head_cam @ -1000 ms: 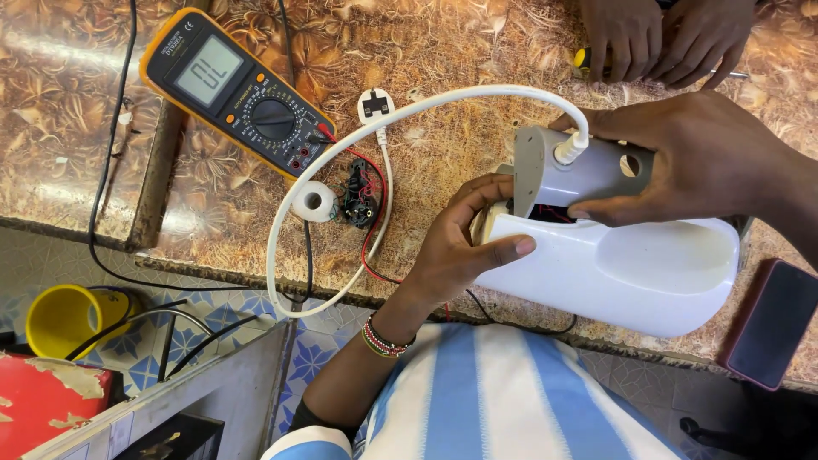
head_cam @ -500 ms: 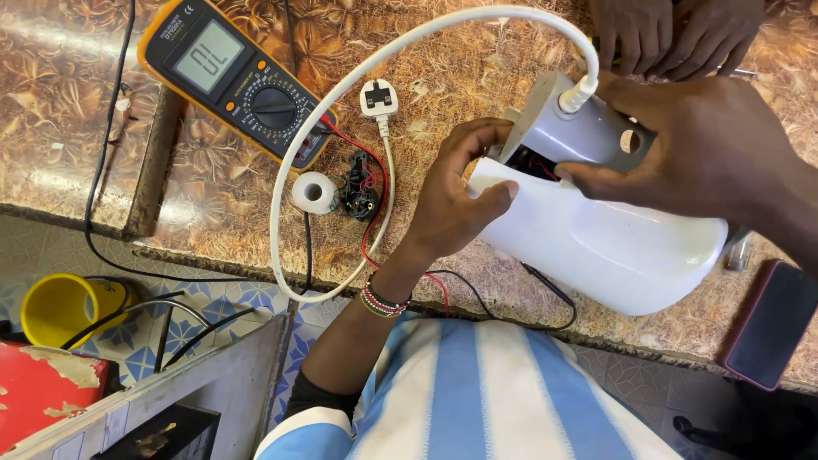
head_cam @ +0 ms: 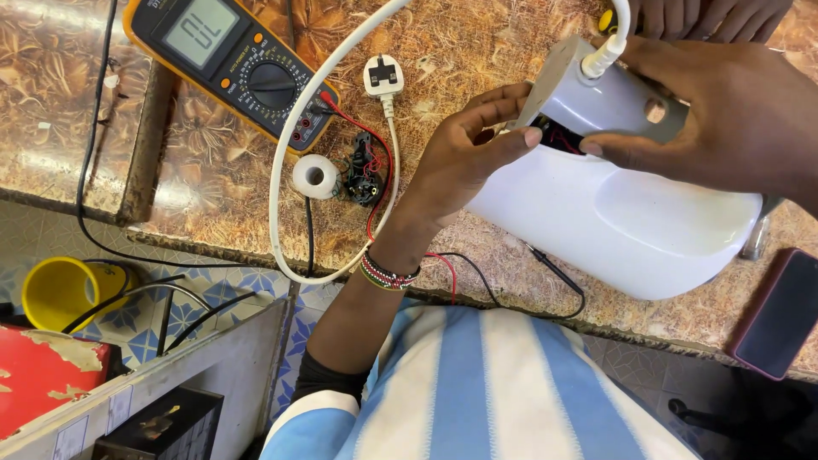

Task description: Reassembling the housing components of an electric kettle, ensuring internal wires and the power cord are properly seated.

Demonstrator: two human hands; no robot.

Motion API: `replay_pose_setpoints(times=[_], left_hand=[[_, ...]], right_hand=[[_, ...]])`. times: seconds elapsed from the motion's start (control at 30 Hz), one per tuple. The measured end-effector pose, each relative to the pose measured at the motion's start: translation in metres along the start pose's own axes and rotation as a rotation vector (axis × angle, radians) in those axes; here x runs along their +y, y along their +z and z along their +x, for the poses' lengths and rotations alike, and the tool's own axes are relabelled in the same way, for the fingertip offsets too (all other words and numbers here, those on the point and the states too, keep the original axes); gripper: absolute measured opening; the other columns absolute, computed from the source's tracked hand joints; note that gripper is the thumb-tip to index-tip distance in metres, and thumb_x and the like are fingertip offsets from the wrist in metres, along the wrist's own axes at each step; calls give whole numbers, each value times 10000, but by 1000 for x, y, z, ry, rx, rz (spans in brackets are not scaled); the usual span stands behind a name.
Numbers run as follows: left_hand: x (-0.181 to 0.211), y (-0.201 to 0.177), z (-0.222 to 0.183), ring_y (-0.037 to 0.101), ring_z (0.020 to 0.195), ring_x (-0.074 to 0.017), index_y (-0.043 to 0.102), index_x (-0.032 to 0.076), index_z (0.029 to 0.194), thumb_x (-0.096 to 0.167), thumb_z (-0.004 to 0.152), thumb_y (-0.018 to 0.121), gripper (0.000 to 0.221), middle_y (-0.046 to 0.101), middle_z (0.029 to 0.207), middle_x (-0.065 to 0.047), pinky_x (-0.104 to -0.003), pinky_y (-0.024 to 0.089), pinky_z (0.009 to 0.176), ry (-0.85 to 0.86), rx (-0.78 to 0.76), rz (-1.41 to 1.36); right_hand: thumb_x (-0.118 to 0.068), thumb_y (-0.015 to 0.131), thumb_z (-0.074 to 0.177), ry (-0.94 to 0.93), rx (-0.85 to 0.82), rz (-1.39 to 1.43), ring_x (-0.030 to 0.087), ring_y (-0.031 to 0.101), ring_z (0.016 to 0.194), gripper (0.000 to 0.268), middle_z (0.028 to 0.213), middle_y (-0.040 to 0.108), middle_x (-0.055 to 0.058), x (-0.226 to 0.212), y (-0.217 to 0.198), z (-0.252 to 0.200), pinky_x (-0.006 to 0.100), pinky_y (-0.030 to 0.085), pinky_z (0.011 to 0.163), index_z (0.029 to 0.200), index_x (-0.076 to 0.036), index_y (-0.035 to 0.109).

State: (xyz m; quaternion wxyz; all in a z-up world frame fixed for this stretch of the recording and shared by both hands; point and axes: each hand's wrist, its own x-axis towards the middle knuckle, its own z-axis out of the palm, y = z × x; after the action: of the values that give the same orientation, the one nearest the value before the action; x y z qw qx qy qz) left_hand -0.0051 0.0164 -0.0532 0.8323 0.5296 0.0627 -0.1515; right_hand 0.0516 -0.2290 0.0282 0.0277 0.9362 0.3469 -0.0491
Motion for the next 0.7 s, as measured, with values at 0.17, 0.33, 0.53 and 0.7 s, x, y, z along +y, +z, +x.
replay_pose_setpoints(times=[0.17, 0.33, 0.53, 0.7], left_hand=[[-1, -6, 7, 666, 1118, -222, 668, 15, 1282, 297, 616, 897, 759, 589, 1447, -45, -377, 618, 879, -78, -74, -179], [6, -17, 18, 685, 996, -207, 623, 13, 1312, 140, 698, 888, 681, 678, 1148, -33, -352, 598, 864, -138, -196, -183], [6, -15, 26, 716, 906, -226, 709, 72, 1073, 125, 732, 864, 377, 745, 1010, -56, -367, 596, 815, -156, -219, -125], [18, -10, 17, 708, 804, -210, 708, 95, 1043, 206, 691, 855, 397, 730, 941, -38, -372, 585, 686, -182, -194, -52]], right_hand=[[-426, 823, 1215, -115, 492, -290, 354, 672, 1156, 545, 1341, 672, 215, -48, -23, -50, 434, 564, 1022, 1511, 29, 777], [-384, 707, 942, 25, 266, 228, 198, 631, 506, 617, 716, 729, -31, -99, 0, -62, 360, 502, 483, 1419, -18, 570], [-534, 692, 940, 166, 161, 123, 186, 577, 375, 771, 546, 660, -75, -92, 10, -49, 378, 464, 395, 1575, -147, 489], [-486, 893, 1110, 9, 552, -157, 117, 630, 745, 497, 797, 654, -21, -47, 2, -40, 292, 544, 751, 1396, -93, 789]])
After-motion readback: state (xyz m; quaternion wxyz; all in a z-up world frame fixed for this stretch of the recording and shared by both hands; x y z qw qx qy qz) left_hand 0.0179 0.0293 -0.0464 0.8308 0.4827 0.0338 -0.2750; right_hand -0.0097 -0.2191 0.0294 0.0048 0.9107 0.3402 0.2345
